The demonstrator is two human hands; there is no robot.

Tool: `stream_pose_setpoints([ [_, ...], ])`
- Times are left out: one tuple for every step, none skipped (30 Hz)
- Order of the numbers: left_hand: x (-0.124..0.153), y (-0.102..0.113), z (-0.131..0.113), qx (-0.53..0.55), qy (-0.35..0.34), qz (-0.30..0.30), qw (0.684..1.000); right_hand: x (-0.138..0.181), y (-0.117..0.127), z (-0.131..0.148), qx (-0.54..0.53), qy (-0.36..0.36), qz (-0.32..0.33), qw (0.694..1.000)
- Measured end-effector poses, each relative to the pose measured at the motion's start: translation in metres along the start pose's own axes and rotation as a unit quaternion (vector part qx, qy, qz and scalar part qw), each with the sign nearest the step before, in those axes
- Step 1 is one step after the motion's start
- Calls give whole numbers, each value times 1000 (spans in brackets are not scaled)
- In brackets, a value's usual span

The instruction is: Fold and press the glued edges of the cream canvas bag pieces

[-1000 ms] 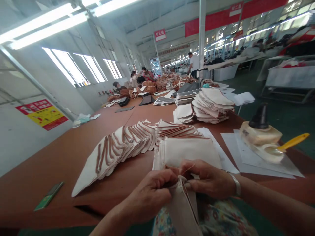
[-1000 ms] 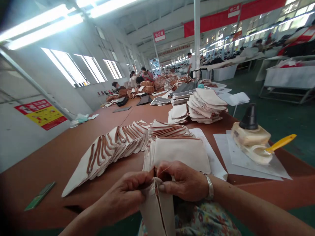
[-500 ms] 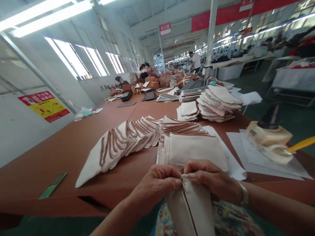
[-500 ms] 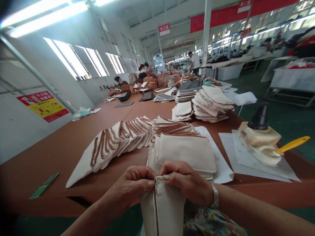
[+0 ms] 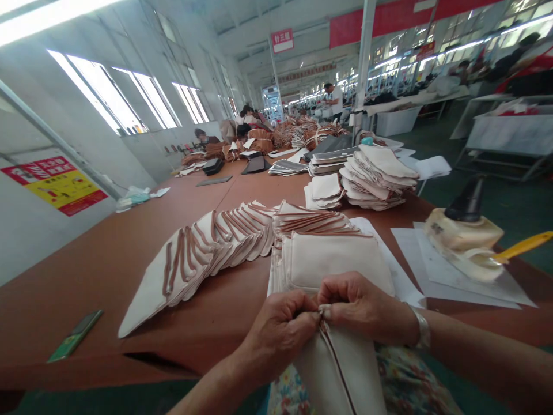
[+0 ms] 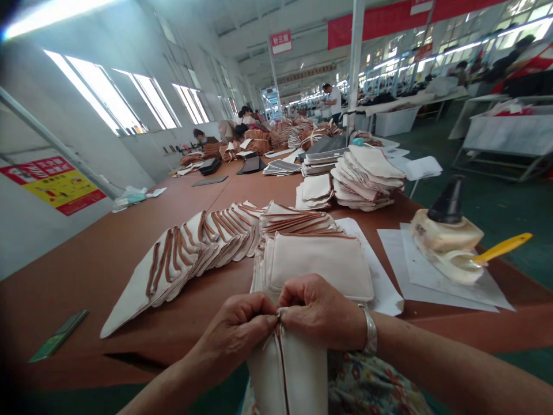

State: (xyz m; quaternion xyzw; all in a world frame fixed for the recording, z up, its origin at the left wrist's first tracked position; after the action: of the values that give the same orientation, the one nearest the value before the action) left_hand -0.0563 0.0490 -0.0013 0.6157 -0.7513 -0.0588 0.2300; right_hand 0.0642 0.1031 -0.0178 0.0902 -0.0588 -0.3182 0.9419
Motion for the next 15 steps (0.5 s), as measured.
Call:
stream_pose_setpoints([
  [-2,-1,2,7,4,5,1000,0,1,-1,-7,0,4,1000],
  [-3,-3,3,17,6,12,1000,1,2,-1,-21,3,10,1000],
  [-5,-5,4,29,9,20,999,1,2,0,-40,10,20,999],
  [-6,-6,5,44,12,29,999,2,2,1,-58,16,30,998],
  [-7,-7,6,60,15,38,997,2,1,2,-72,19,39,996],
  [-8,-8,6,73,19,44,996,2,1,3,-84,17,45,995],
  [-9,-8,6,79,22,46,996,2,0,2,-89,11,49,995],
  [-10,-8,5,77,23,45,996,2,0,1,-92,1,48,995],
  [-10,-7,2,69,19,42,997,2,0,0,-99,-10,43,994],
  [-10,-7,-1,58,11,40,997,2,0,-1,-108,-19,37,993],
  [-10,-7,-4,46,2,41,998,2,0,-3,-120,-25,30,992],
  [-9,-7,-7,34,-9,46,998,2,0,-4,-136,-31,23,990],
  [-8,-7,-9,24,-23,49,998,2,0,-6,-153,-37,18,987],
  [-7,-7,-11,12,-37,47,998,2,-1,-7,-173,-43,14,984],
  [-6,-6,-12,-4,-53,36,998,3,-1,-9,-192,-46,11,980],
])
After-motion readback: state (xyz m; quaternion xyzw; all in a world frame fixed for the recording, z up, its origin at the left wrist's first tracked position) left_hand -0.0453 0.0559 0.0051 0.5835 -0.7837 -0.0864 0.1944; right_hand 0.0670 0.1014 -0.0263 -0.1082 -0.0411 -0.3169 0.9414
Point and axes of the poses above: each hand's wrist, its own x-axis away from the middle knuckle, its own y-axis out of the back of the hand, z = x × y, the point moved 7 cm from there along -x, towards the middle knuckle, and after that the axes turned 3 degrees about z, right-handed, at the moved point
